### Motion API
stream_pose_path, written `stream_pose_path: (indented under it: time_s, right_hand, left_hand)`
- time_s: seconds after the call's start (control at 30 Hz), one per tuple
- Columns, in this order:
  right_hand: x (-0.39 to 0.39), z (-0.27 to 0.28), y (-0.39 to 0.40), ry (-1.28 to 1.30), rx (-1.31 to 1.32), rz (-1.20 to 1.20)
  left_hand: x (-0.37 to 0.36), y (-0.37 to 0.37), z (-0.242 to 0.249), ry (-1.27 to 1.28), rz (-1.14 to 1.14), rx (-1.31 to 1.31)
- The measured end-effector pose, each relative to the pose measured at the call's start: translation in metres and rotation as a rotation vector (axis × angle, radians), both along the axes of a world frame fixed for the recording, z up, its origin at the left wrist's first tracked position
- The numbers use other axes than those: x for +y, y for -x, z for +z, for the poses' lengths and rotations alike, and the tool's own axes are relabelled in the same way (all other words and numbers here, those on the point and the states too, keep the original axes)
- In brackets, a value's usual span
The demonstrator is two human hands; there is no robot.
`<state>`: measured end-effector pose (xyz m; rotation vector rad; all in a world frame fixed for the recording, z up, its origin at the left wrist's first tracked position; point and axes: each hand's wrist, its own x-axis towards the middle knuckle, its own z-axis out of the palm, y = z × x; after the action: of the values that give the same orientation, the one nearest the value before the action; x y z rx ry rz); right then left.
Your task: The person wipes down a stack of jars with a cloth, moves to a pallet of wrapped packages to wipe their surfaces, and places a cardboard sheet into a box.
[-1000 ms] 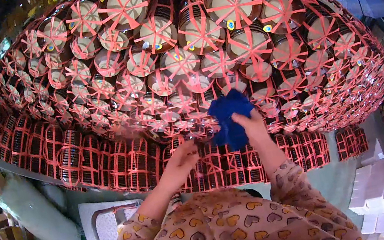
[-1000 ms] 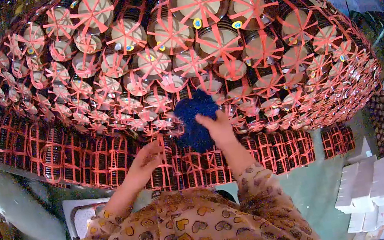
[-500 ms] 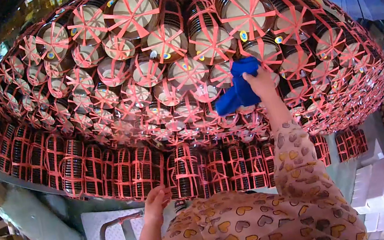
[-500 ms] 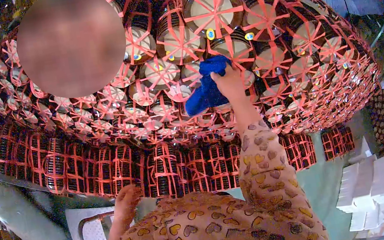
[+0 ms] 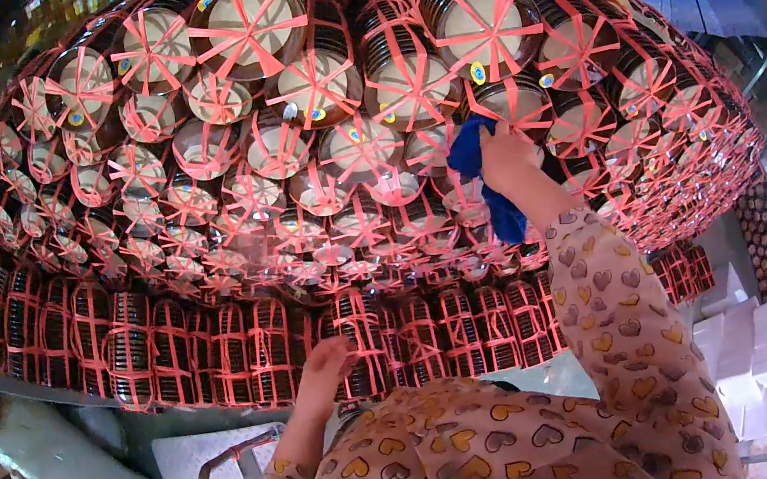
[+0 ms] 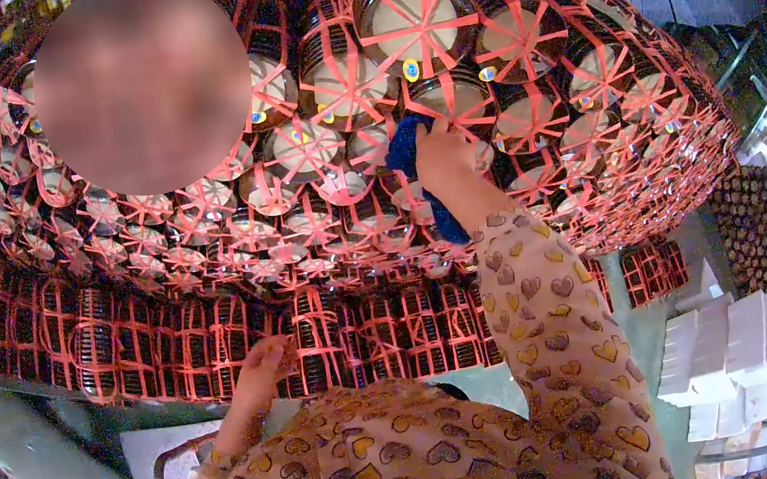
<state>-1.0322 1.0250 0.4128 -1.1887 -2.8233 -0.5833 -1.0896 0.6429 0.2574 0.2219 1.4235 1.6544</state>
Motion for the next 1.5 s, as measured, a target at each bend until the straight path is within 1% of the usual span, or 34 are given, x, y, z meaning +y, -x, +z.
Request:
stream_pose_path:
  time_s: [0.07, 0.13, 0.2, 0.23, 0.3, 0.43, 0.47, 0.5, 0.57, 0.6, 0.67, 0.7, 0.73, 0.77, 0.8, 0.83, 0.87, 0.9, 0.93, 0.97, 1.0, 1.07, 1.1, 1.13, 1.17, 1.2, 1.23, 1.27, 1.3, 1.33, 1.37, 1.43, 1.47, 1.5]
  right_hand:
    - [0.001, 0.005, 0.004, 0.026, -0.060, -0.010]
    - [0.014, 0.002, 0.017, 0.056, -0.107, -0.030]
    - [0.048, -0.021, 0.041, 0.175, -0.237, -0.288]
    - [0.044, -0.023, 0.043, 0.183, -0.223, -0.298]
    - [0.026, -0.028, 0.054, -0.146, -0.414, -0.327]
    - [0.001, -0.030, 0.053, -0.210, -0.292, -0.263]
    - [-0.014, -0.015, 0.035, -0.128, -0.242, -0.237]
    - [-0.013, -0.007, 0.021, -0.120, -0.231, -0.246]
    - [0.002, -0.001, -0.014, 0.193, 0.003, 0.099]
    - [-0.003, -0.003, -0.023, 0.151, 0.050, 0.135]
    - [-0.019, 0.008, -0.044, 0.730, -0.272, 0.093]
    - [0.002, -0.058, -0.052, 0.865, -0.178, 0.104]
    - [-0.016, -0.087, -0.068, 0.731, -0.034, 0.098]
    - [-0.018, -0.140, -0.083, 0.593, 0.036, 0.193]
    - [-0.018, -0.188, -0.105, 0.652, 0.240, 0.354]
    - [-0.029, -0.204, -0.133, 0.791, 0.395, 0.349]
    - [-0.046, -0.205, -0.160, 0.934, 0.548, 0.339]
    - [-0.063, -0.196, -0.188, 1.234, 0.745, 0.128]
    - [-0.078, -0.193, -0.212, 1.524, 0.932, -0.111]
    - [-0.084, -0.210, -0.237, 1.607, 1.096, -0.255]
    - [-0.087, -0.226, -0.258, 1.673, 1.263, -0.402]
    - [-0.102, -0.213, -0.292, 1.682, 1.511, -0.653]
    - [-0.105, -0.222, -0.304, 1.683, 1.512, -0.650]
    - [-0.107, -0.231, -0.317, 1.622, 1.591, -0.745]
    - [-0.108, -0.243, -0.332, 1.555, 1.666, -0.839]
    - [-0.107, -0.263, -0.348, 1.555, 1.670, -0.833]
    - [-0.106, -0.289, -0.362, 1.439, 1.641, -0.807]
    - [-0.111, -0.307, -0.373, 1.326, 1.609, -0.782]
    - [-0.120, -0.315, -0.380, 1.331, 1.616, -0.783]
    - [-0.129, -0.323, -0.384, 1.307, 1.760, -0.819]
    - [-0.135, -0.328, -0.386, 1.277, 1.906, -0.858]
    - [-0.146, -0.332, -0.389, 1.284, 1.904, -0.904]
    - [-0.151, -0.327, -0.390, 1.282, 1.889, -0.943]
    - [-0.156, -0.319, -0.389, 1.279, 1.875, -0.981]
  left_hand:
    - [0.016, 0.006, 0.009, -0.078, -0.084, 0.087]
    - [0.027, 0.007, 0.015, -0.099, -0.085, 0.091]
    - [0.035, 0.005, 0.025, -0.108, -0.103, 0.131]
    - [0.037, 0.004, 0.024, -0.103, -0.117, 0.143]
    - [0.039, 0.001, 0.028, -0.133, -0.130, 0.283]
    - [0.035, 0.004, 0.044, -0.025, -0.193, 0.312]
    - [0.035, 0.001, 0.061, 0.056, -0.190, 0.325]
    - [0.035, 0.005, 0.057, 0.061, -0.200, 0.338]
    - [0.033, 0.018, 0.044, 0.020, -0.229, 0.454]
    - [0.035, 0.024, 0.052, 0.042, -0.283, 0.521]
    - [0.047, 0.027, 0.068, 0.005, -0.275, 0.506]
    - [0.054, 0.032, 0.078, -0.035, -0.271, 0.484]
    - [0.064, 0.035, 0.095, 0.039, -0.297, 0.546]
    - [0.076, 0.040, 0.103, 0.037, -0.294, 0.569]
    - [0.085, 0.042, 0.109, 0.025, -0.268, 0.610]
    - [0.092, 0.045, 0.114, 0.021, -0.242, 0.645]
    - [0.103, 0.053, 0.119, 0.059, -0.282, 0.653]
    - [0.117, 0.049, 0.126, 0.029, -0.221, 0.690]
    - [0.135, 0.054, 0.131, 0.003, -0.252, 0.802]
    - [0.153, 0.052, 0.146, 0.047, -0.255, 0.736]
    - [0.178, 0.062, 0.143, -0.068, -0.270, 0.674]
    - [0.230, 0.052, 0.170, -0.128, -0.132, 0.423]
    - [0.252, 0.063, 0.176, -0.096, -0.250, 0.441]
    - [0.273, 0.054, 0.180, -0.201, -0.143, 0.355]
    - [0.293, 0.045, 0.189, -0.122, -0.073, 0.334]
    - [0.310, 0.038, 0.201, -0.042, -0.004, 0.313]
    - [0.324, 0.043, 0.204, -0.044, -0.005, 0.318]
    - [0.338, 0.048, 0.202, -0.117, -0.012, 0.231]
    - [0.345, 0.046, 0.206, -0.186, -0.021, 0.146]
    - [0.353, 0.043, 0.209, -0.148, 0.083, 0.100]
    - [0.360, 0.045, 0.209, -0.142, 0.075, 0.110]
    - [0.370, 0.057, 0.202, -0.123, 0.139, 0.029]
    - [0.370, 0.064, 0.201, -0.068, 0.061, 0.134]
    - [0.369, 0.061, 0.205, -0.064, 0.049, 0.146]
